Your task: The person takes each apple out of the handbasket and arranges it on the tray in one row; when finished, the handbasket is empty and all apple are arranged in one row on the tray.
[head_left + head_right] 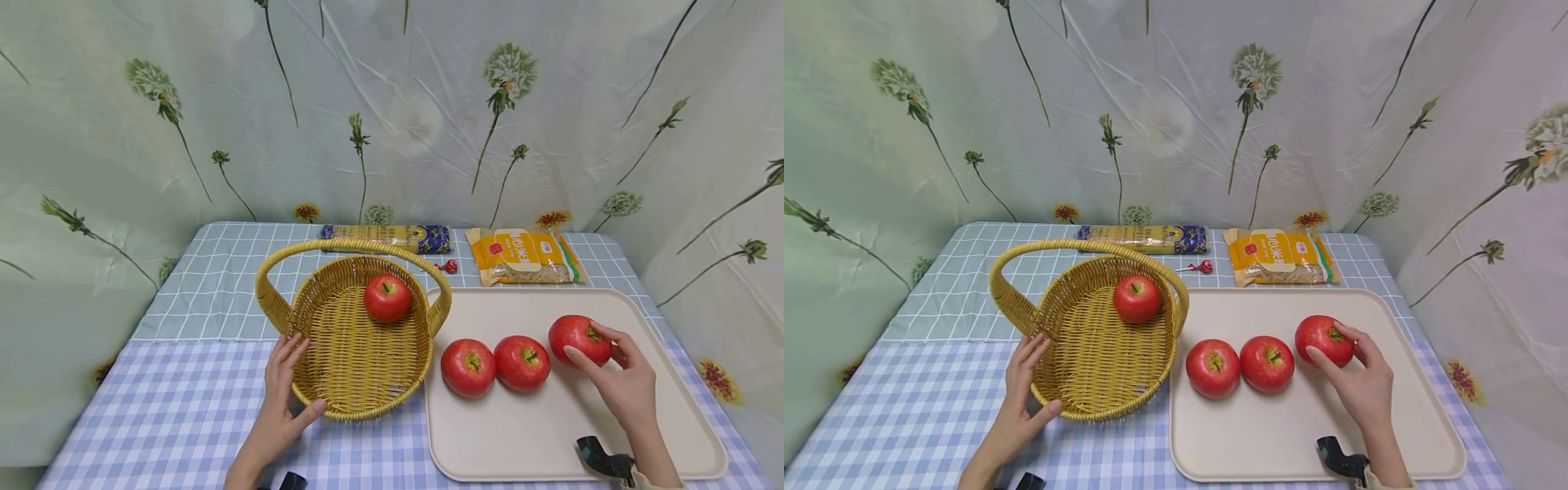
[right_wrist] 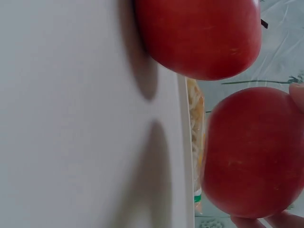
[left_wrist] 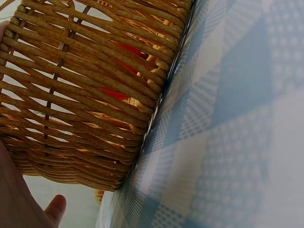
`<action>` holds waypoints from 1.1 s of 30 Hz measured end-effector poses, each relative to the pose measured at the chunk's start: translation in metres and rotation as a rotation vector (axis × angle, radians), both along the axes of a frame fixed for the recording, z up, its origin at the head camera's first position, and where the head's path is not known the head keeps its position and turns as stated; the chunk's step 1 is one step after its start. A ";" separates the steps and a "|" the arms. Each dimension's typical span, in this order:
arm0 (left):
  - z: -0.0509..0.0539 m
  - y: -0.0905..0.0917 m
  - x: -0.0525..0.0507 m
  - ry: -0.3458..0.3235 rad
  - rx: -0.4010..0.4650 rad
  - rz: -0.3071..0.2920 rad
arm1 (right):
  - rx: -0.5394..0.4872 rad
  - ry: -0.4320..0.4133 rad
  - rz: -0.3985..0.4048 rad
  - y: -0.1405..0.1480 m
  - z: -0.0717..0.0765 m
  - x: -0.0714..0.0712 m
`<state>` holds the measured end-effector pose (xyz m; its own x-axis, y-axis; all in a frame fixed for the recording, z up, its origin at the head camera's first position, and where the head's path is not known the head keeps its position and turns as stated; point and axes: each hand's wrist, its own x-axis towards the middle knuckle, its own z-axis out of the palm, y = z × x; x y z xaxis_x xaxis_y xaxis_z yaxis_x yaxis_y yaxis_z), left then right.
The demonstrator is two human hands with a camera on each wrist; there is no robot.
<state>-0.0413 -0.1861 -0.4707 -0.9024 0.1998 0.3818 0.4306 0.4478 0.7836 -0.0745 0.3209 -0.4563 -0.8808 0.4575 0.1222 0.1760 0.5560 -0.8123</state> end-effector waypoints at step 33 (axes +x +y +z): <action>-0.001 -0.001 -0.001 -0.007 0.005 -0.006 | 0.006 -0.082 0.156 -0.022 0.014 0.019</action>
<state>-0.0419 -0.1872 -0.4712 -0.9039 0.2037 0.3762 0.4278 0.4413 0.7888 -0.0557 0.2986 -0.4425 -0.9481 0.3140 0.0494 0.1526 0.5861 -0.7957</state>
